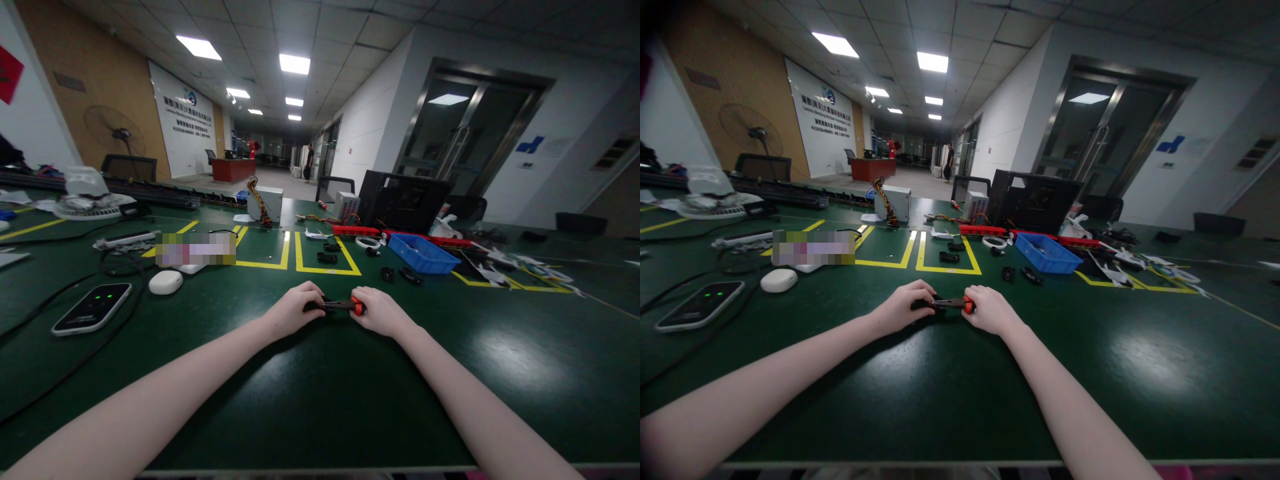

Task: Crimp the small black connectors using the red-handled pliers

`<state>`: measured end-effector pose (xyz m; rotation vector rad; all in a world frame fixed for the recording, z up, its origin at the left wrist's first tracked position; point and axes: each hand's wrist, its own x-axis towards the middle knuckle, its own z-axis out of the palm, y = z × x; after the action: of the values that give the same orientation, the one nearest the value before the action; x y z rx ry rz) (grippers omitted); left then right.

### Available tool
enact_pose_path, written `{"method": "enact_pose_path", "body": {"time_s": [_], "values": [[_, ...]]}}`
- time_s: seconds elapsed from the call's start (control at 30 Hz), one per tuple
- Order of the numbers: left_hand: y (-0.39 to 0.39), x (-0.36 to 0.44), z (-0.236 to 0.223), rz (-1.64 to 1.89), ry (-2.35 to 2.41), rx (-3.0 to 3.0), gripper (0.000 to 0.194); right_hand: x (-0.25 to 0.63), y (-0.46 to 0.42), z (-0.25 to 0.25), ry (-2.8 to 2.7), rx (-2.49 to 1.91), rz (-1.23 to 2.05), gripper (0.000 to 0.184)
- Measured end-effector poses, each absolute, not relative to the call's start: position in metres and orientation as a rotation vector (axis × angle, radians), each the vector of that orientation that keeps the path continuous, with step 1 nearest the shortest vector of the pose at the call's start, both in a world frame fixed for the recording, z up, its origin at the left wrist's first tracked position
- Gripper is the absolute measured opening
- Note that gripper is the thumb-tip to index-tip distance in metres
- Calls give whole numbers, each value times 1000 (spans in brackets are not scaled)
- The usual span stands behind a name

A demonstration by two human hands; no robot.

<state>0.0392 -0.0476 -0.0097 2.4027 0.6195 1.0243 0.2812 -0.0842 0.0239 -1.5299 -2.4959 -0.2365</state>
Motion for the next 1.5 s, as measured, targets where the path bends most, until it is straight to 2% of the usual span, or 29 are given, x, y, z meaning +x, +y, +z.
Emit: {"method": "enact_pose_path", "body": {"time_s": [0.17,0.47,1.5], "values": [[-44,40,-13,1025,584,2393,14,282,-84,23,-2494,-1523,-248,13],[-44,39,-12,982,594,2345,7,285,-83,21,-2483,-1503,-260,13],[-46,39,-9,981,524,2358,3,286,-83,19,-2476,-1499,-329,13]]}}
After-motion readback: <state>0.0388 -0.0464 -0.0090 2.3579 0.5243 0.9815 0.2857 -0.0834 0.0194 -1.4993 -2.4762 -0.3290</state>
